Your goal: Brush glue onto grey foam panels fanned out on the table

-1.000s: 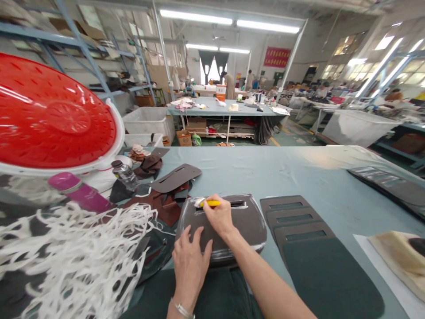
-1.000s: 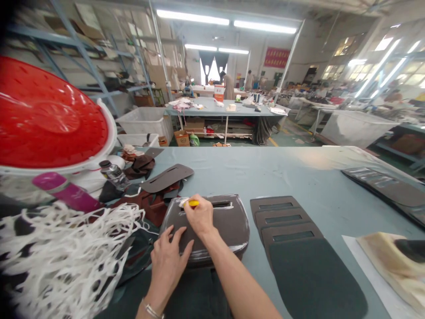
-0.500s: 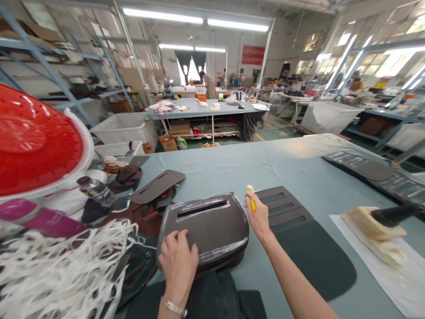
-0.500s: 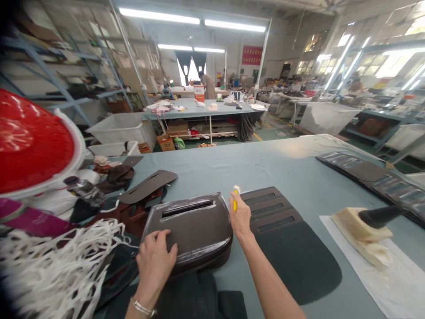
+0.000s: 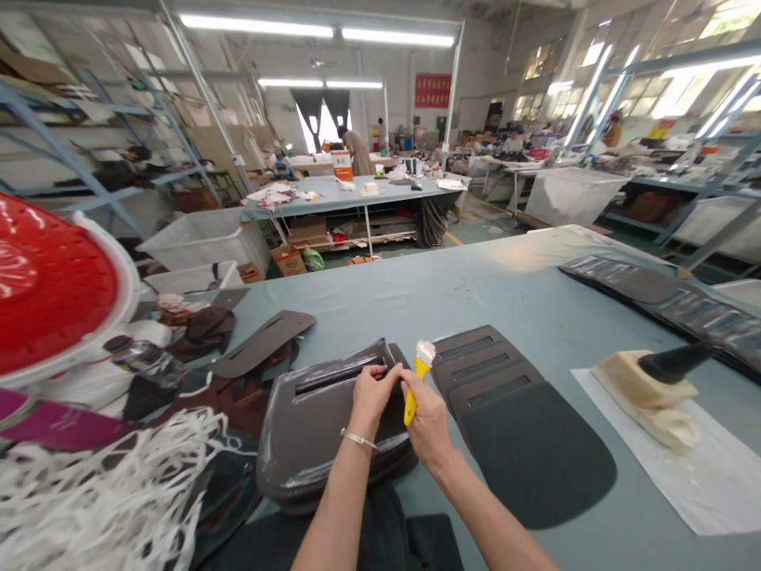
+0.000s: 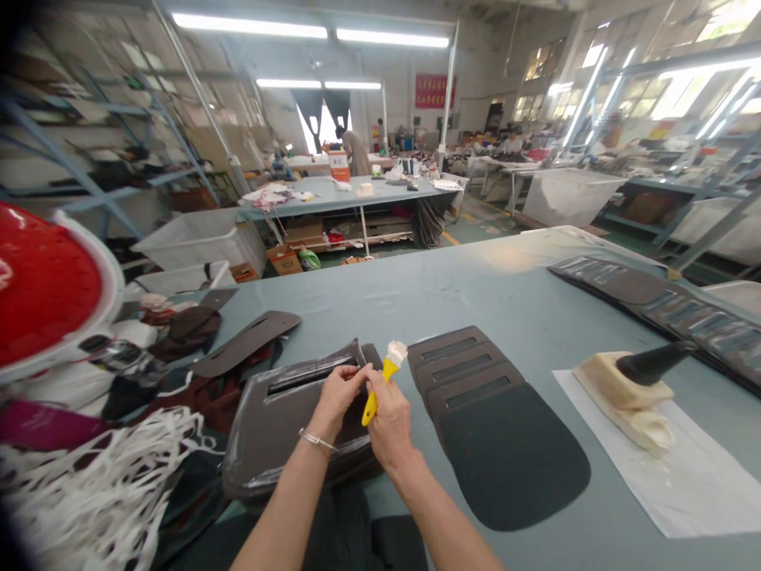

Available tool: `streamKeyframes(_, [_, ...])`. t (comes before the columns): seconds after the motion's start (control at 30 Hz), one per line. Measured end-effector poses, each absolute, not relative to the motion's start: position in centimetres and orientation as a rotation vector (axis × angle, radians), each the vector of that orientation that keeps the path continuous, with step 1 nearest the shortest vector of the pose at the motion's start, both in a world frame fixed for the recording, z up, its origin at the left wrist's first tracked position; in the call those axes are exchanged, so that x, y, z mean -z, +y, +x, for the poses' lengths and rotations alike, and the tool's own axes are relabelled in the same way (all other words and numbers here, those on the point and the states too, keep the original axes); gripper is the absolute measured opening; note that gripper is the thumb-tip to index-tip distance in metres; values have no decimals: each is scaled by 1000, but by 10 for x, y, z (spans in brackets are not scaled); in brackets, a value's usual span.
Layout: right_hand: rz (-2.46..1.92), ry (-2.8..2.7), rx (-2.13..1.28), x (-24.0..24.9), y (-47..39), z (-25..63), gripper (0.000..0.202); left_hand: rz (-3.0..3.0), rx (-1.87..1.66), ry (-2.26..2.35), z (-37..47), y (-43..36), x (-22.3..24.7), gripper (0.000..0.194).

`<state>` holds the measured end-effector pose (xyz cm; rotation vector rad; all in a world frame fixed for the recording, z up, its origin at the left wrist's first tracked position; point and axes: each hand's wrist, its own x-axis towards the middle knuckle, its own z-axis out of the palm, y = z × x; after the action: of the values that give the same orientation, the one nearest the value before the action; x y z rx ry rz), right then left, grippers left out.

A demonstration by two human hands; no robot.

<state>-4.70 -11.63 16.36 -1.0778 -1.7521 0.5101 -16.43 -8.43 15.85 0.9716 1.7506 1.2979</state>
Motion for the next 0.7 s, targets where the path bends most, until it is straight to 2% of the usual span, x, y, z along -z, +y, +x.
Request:
streamKeyframes(0.2, [-1008,-1597,-758,-158,-119,-41,28,809,-1436,1575,-165,-101,-170,40])
streamKeyframes(0.33, [-995,-1413,-1086,-146,-103,-25,26,756,-1540,1341,-153,-147,-214,32])
streamKeyframes(0.4, [-926,-1311,-1260,-142,-94,-13,25,740,-1370,1183,-139,-175,-245,27])
streamKeyframes(0.47, [-879,-1208,-1364,-141,-86,4,25,710,-1211,1094,-123,-199,-275,34])
streamKeyframes(0.57, [-878,-1064,-1418,-144,-83,39,29,630,-1169,999,-95,-220,-301,45])
streamKeyframes(0.7, [-885,-879,-1451,-145,-94,105,31,485,-1278,896,-59,-223,-290,40])
